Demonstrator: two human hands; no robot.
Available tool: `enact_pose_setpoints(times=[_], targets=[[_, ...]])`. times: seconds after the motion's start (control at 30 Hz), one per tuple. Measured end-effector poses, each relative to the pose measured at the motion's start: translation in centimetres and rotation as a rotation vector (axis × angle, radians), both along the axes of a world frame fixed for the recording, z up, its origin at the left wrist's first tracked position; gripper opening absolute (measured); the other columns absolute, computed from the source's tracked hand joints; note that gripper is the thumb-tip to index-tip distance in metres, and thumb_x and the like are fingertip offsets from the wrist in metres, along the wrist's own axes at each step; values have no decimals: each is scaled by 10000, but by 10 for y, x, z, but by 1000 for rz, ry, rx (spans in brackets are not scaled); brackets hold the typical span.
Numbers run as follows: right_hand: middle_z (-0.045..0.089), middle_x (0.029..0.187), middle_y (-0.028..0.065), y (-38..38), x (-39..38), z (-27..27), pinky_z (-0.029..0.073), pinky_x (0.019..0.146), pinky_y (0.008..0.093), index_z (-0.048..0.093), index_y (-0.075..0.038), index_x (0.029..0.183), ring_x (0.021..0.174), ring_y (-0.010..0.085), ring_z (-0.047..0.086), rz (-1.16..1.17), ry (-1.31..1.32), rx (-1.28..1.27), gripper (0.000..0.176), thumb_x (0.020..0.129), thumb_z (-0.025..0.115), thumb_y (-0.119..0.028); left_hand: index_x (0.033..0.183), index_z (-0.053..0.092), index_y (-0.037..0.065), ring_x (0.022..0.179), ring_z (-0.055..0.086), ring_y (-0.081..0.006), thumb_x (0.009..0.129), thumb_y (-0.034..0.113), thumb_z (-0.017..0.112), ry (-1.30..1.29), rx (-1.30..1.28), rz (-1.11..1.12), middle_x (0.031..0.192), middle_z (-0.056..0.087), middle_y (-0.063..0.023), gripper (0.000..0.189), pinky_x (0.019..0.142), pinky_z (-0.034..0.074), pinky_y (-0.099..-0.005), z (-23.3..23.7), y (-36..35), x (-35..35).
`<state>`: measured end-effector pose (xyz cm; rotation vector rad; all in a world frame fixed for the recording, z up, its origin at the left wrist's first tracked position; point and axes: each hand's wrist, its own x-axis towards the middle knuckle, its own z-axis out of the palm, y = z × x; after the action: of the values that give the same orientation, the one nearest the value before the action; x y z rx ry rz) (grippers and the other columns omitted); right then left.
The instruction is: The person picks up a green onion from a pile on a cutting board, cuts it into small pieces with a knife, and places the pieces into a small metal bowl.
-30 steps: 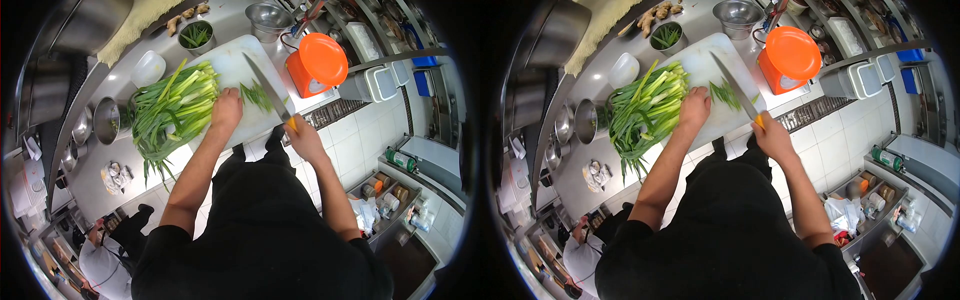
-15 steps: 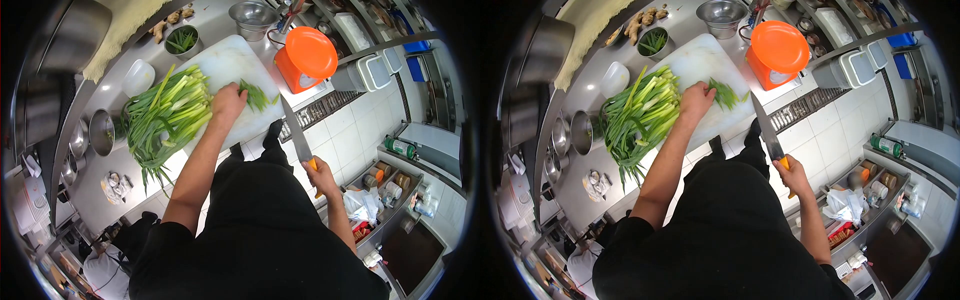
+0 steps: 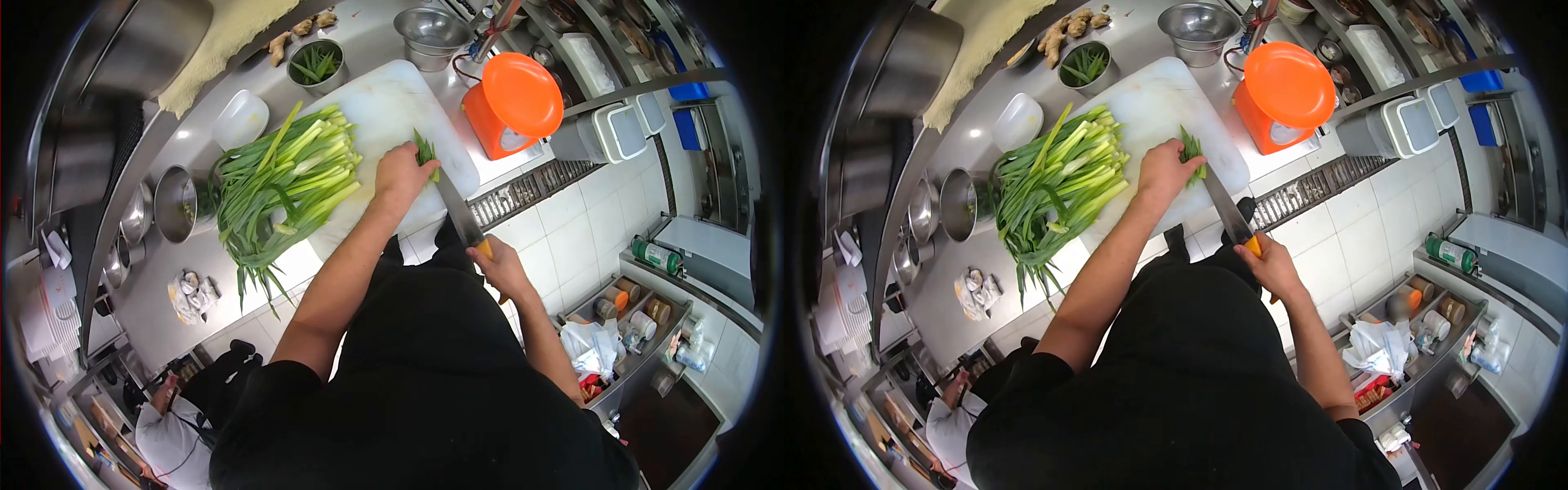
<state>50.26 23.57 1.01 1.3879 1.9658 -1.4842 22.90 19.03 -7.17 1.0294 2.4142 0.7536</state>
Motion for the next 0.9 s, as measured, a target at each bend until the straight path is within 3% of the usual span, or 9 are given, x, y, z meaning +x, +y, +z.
enact_pose_setpoints(times=[0.17,0.27,0.4,0.43,0.53,0.63,0.73,0.83,0.9], targets=[[662,725,134,0,2,-21,528,555,365,628,-16,1005,564,217,644,61,102,59,417,1024,730,-420,1048,762,-9,816,759,-335,791,419,920,-81,28,49,899,777,-175,524,780,602,-415,-4,-6,-5],[643,683,115,6,-18,-5,507,534,355,601,-12,970,543,198,627,114,50,9,414,1028,729,-402,1039,769,-8,818,761,-330,789,405,920,-50,50,91,907,781,-175,506,773,600,-413,-3,-13,-20],[624,654,103,17,-55,4,497,520,362,573,-11,939,525,184,618,198,182,25,409,1027,733,-377,1016,779,-9,802,763,-324,785,392,919,5,63,102,892,782,-173,484,747,596,-406,10,-16,-66],[622,656,104,20,-67,5,499,520,364,570,-11,937,523,183,619,200,211,35,405,1026,734,-370,1010,785,-19,755,764,-285,800,372,913,-3,58,126,851,778,-153,462,721,593,-388,29,-15,-78],[624,674,108,32,-113,30,514,531,372,569,-8,939,534,200,637,253,295,104,390,1023,723,-356,998,776,7,813,755,-361,791,386,899,-113,122,203,902,781,-189,449,776,593,-433,78,-10,-123],[625,684,109,48,-159,46,525,540,381,573,-6,953,540,214,642,303,351,148,387,1024,711,-360,996,786,21,830,758,-334,801,425,885,53,124,219,914,789,-174,460,779,587,-411,86,-3,-183],[624,687,110,58,-197,54,531,543,387,578,-7,969,541,217,639,314,385,146,384,1026,700,-367,1045,793,60,927,763,-319,815,442,863,-61,67,144,1002,798,-161,452,843,584,-412,101,10,-241],[619,686,103,63,-217,50,527,533,379,578,-8,972,536,206,630,297,367,150,377,1031,693,-363,1245,745,57,967,774,-268,859,337,857,233,-171,64,1114,792,-122,489,867,593,-375,115,21,-262],[609,682,90,65,-220,43,517,517,366,572,-11,963,529,192,618,260,351,129,366,1034,691,-350,1247,746,74,1061,753,-296,871,337,834,267,-117,8,1140,792,-124,467,932,580,-391,70,24,-286]])
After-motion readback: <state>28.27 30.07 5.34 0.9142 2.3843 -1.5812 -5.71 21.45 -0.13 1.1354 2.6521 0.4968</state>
